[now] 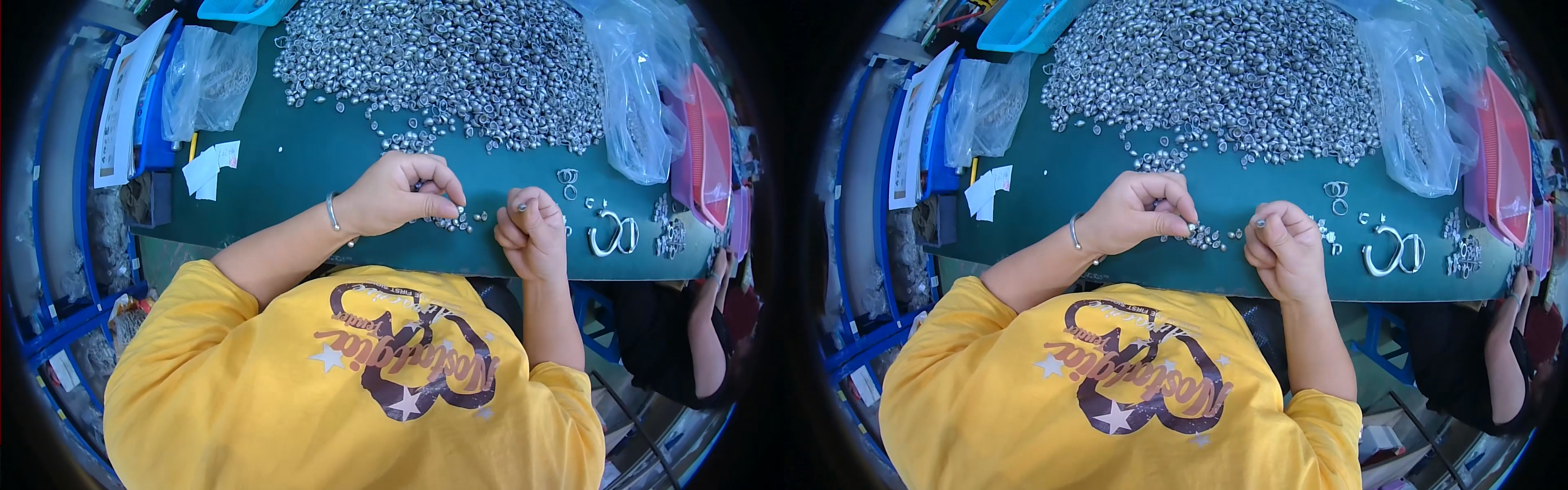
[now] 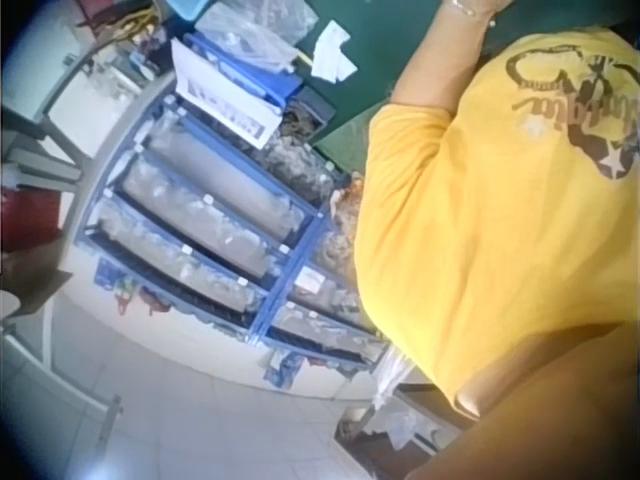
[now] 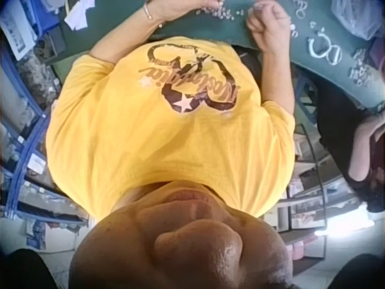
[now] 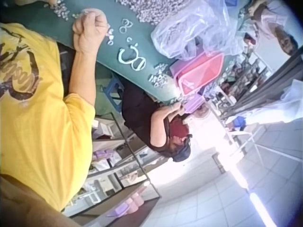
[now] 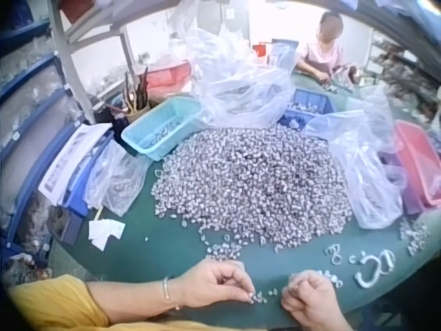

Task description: The person places a smartphone into a container, then sorts through a pile of metal parts and inserts small metal balls into metal caps by hand.

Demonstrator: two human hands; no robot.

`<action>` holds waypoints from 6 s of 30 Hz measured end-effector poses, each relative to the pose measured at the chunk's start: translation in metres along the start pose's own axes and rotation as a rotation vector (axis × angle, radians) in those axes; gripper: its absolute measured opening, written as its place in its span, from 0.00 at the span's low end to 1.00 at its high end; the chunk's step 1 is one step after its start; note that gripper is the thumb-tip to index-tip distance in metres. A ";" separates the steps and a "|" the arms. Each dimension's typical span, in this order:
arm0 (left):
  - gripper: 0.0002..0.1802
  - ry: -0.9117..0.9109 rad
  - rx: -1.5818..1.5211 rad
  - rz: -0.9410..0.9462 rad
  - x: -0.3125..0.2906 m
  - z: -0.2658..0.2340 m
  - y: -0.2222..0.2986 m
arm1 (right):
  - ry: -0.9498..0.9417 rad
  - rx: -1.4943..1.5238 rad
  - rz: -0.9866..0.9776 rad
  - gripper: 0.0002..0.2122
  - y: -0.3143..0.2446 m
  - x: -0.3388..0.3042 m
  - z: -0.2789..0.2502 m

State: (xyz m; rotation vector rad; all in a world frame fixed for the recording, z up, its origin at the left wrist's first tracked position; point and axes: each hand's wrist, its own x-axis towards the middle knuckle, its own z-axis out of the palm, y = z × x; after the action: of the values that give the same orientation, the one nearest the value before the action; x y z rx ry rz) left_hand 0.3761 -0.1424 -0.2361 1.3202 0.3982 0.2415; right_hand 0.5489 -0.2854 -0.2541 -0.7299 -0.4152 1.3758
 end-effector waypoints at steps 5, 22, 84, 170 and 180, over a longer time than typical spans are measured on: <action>0.05 0.019 0.103 0.117 -0.002 0.000 0.000 | -0.035 0.140 0.016 0.07 -0.002 0.002 0.001; 0.04 0.269 0.524 0.205 0.003 -0.003 -0.004 | 0.352 -0.213 -0.075 0.08 -0.018 0.008 -0.014; 0.08 0.003 -0.583 -0.348 0.025 0.016 -0.006 | 0.114 -0.055 0.045 0.02 -0.014 -0.019 -0.004; 0.05 0.071 1.105 0.174 0.004 0.011 -0.011 | 0.051 0.177 0.220 0.03 0.000 -0.020 0.009; 0.02 0.112 1.116 0.319 0.001 0.009 -0.021 | 0.027 -1.568 -0.246 0.03 0.012 -0.001 0.017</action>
State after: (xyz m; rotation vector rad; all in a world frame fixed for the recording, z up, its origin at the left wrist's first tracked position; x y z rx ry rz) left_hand 0.3795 -0.1552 -0.2546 2.4839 0.4281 0.3826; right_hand 0.5283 -0.2823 -0.2497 -1.8443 -1.5508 0.5780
